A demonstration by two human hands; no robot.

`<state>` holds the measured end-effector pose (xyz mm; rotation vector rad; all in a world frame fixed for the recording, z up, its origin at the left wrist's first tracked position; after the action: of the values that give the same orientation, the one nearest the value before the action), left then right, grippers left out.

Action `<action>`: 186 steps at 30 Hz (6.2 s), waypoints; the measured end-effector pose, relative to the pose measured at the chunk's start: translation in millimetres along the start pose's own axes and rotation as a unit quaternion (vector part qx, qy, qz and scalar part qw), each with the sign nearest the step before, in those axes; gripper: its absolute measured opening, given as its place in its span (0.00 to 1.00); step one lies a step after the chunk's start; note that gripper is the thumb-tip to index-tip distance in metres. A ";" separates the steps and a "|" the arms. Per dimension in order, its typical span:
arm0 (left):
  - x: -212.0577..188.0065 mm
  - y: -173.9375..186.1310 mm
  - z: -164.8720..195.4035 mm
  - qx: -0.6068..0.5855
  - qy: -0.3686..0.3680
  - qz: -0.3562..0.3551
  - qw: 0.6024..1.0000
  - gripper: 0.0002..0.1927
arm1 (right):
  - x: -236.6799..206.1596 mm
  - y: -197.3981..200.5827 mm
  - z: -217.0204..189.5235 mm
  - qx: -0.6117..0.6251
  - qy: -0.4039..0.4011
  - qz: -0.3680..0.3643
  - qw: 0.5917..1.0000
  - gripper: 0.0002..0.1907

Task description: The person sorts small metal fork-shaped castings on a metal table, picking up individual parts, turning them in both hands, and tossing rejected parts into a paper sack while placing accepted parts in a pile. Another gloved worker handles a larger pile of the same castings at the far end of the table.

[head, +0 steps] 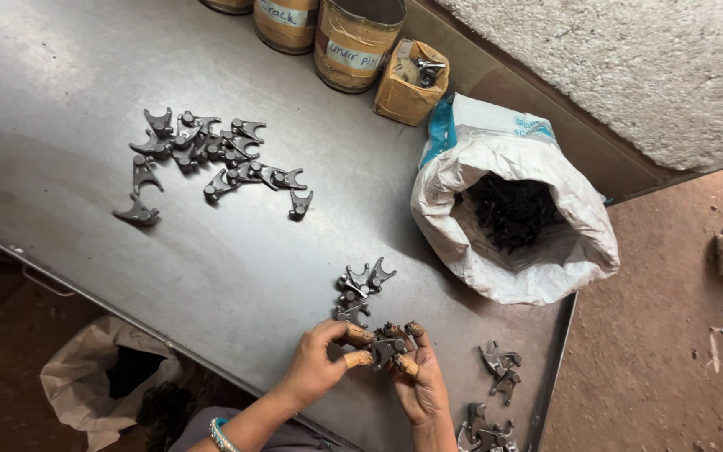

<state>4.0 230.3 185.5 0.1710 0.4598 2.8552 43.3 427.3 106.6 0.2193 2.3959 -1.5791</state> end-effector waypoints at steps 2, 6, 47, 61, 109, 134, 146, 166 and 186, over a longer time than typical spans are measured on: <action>-0.9 -11.2 -22.5 -0.097 0.070 -0.034 0.992 0.13 | -1.3 -3.2 2.6 -0.022 0.000 -0.006 1.000 0.32; 0.1 -14.2 -37.1 -0.153 0.115 -0.051 0.980 0.13 | -2.0 8.9 2.0 -0.181 -0.007 0.038 0.983 0.21; 43.0 32.5 13.2 0.307 0.066 -0.087 0.945 0.38 | 30.6 -6.7 -58.5 -0.086 -0.030 0.051 0.995 0.14; 21.1 29.7 7.4 0.271 0.053 -0.046 0.960 0.36 | 53.2 -135.7 -6.6 -0.718 0.218 -0.092 0.655 0.23; 5.9 21.9 -13.9 0.191 0.069 0.002 0.979 0.31 | 38.8 -76.0 -19.6 -0.363 0.086 -0.050 0.927 0.19; -4.7 21.1 40.6 0.152 -0.133 0.056 0.978 0.09 | 8.2 0.5 -2.3 -0.099 0.021 -0.006 0.995 0.27; 3.8 22.3 38.4 0.156 -0.055 0.036 0.986 0.18 | -10.0 -3.6 -50.3 -0.220 0.045 -0.011 0.974 0.17; 16.2 53.5 1.0 0.124 0.051 0.105 0.985 0.17 | -1.7 -133.9 -7.1 -0.768 0.260 -0.016 0.586 0.23; 10.5 -14.1 -29.2 -0.225 0.149 -0.049 0.962 0.15 | 9.9 -33.9 -15.6 -0.062 0.056 -0.042 0.996 0.27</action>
<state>-7.5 237.4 154.2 -0.3564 -0.1352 2.8053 22.7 428.0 139.3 0.1899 2.6114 -1.4835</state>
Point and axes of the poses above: each hand's wrist, its own x-axis towards the middle knuckle, its own y-axis out of the back of the hand, z = x × y, the point moved 10 cm from there along x, towards the middle knuckle, and after that the axes turned 15 degrees about x, right-handed, at the moved point
